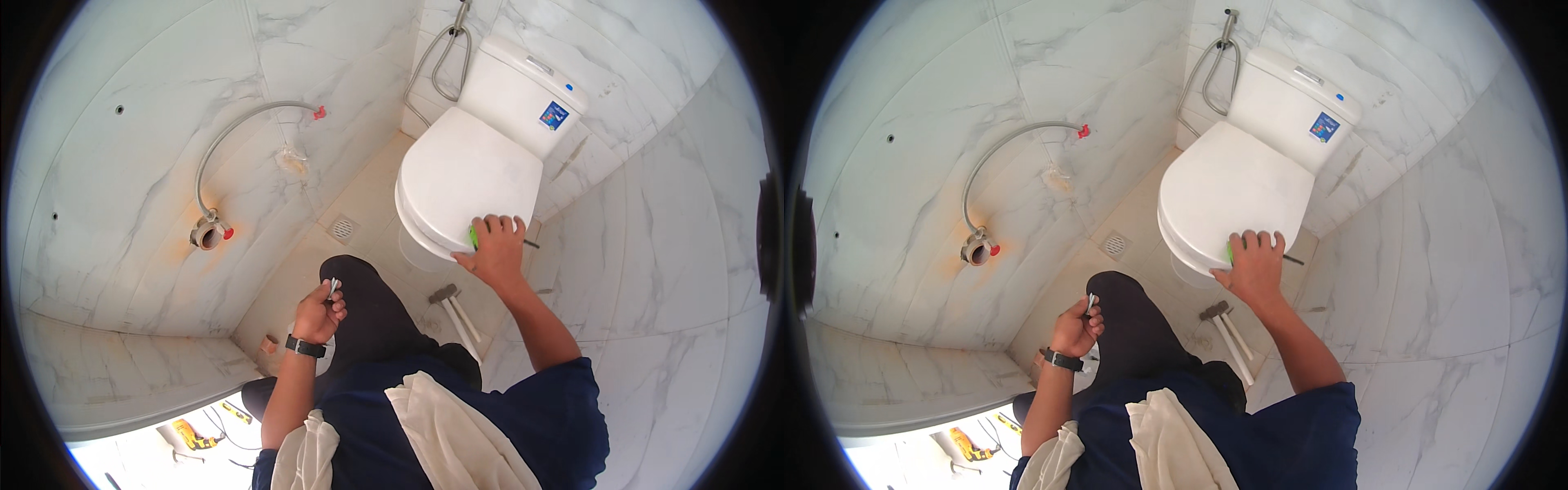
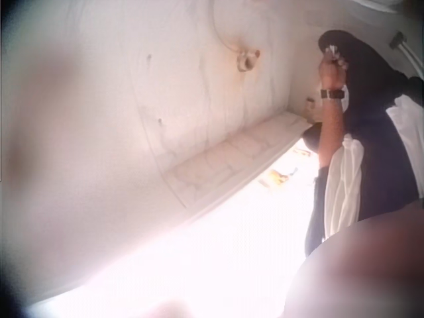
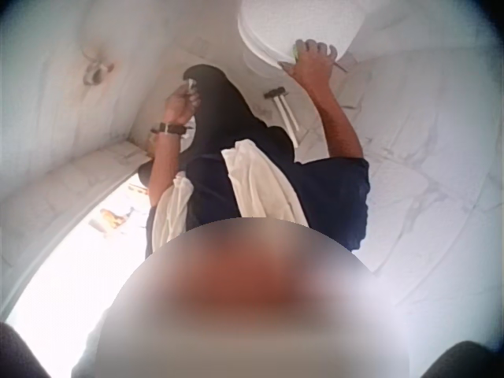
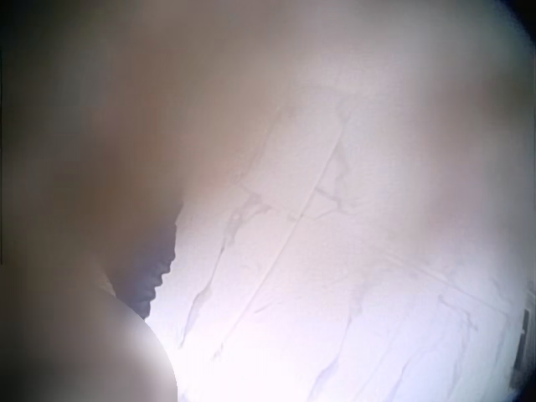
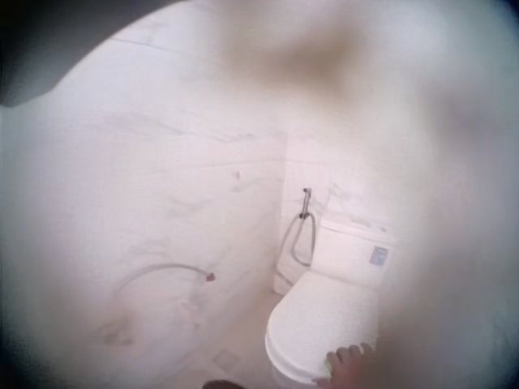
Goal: The person drills holes into a tiled bathroom wall, then inserts wall plugs using a hammer. They handle a power drill, hammer, and wall plugs while kneeling on the floor.
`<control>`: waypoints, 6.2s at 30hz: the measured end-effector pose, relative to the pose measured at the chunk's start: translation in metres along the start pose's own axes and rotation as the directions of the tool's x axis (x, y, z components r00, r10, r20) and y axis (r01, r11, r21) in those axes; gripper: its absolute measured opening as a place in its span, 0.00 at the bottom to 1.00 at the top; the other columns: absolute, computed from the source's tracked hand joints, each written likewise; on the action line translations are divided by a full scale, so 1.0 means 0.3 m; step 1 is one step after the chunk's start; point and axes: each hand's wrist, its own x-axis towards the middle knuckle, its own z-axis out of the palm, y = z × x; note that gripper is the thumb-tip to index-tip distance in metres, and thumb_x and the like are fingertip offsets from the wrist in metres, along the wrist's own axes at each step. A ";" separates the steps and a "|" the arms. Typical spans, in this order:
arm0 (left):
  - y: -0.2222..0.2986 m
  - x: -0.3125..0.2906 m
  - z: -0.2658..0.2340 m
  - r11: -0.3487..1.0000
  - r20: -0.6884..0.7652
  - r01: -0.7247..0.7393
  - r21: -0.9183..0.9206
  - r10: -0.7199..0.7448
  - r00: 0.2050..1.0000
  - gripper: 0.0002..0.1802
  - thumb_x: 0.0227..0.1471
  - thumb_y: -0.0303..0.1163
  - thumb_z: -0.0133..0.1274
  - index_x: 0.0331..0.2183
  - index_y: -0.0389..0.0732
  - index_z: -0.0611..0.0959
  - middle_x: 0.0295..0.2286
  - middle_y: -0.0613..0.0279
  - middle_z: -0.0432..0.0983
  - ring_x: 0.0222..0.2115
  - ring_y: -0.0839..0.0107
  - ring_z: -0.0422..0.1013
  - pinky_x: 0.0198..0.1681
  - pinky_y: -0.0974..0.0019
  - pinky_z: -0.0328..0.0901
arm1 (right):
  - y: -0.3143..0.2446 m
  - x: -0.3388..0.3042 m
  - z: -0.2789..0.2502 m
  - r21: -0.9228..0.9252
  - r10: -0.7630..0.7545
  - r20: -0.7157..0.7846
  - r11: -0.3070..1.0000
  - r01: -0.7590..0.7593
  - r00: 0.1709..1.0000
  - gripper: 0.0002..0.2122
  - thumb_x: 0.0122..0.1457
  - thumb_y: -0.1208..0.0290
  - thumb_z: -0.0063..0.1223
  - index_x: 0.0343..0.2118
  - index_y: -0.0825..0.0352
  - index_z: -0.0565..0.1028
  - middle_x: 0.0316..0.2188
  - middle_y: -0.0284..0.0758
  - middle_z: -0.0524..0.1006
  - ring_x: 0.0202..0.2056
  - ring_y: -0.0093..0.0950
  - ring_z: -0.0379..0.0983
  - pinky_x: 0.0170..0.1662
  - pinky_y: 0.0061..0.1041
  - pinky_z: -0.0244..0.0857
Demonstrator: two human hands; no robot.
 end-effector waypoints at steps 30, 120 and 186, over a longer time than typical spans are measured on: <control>-0.004 -0.075 0.044 0.984 0.144 -0.176 0.040 0.169 0.975 0.06 0.64 0.30 0.45 0.41 0.40 0.73 0.30 0.62 0.74 0.26 0.71 0.67 0.32 0.65 0.64 | -0.081 0.299 0.144 0.489 0.107 -0.005 0.868 -0.091 0.994 0.27 0.61 0.52 0.61 0.55 0.70 0.75 0.42 0.43 0.80 0.35 0.36 0.78 0.44 0.42 0.71; -0.203 -1.036 -0.261 0.809 -0.718 -0.275 0.519 0.587 0.373 0.25 0.60 0.36 0.61 0.55 0.34 0.77 0.34 0.65 0.79 0.31 0.79 0.74 0.33 0.73 0.70 | -1.514 -0.404 0.619 0.761 -0.821 0.542 0.569 0.310 0.176 0.28 0.53 0.50 0.64 0.50 0.67 0.77 0.44 0.54 0.79 0.50 0.48 0.77 0.56 0.43 0.69; -0.522 -0.967 -0.916 0.542 -0.934 -0.778 0.318 0.321 -0.157 0.20 0.67 0.38 0.52 0.50 0.31 0.77 0.32 0.52 0.82 0.28 0.75 0.77 0.32 0.74 0.70 | -1.303 0.079 0.255 0.771 -0.815 0.420 0.553 0.317 0.400 0.20 0.67 0.56 0.54 0.31 0.73 0.79 0.25 0.43 0.78 0.28 0.28 0.77 0.36 0.31 0.70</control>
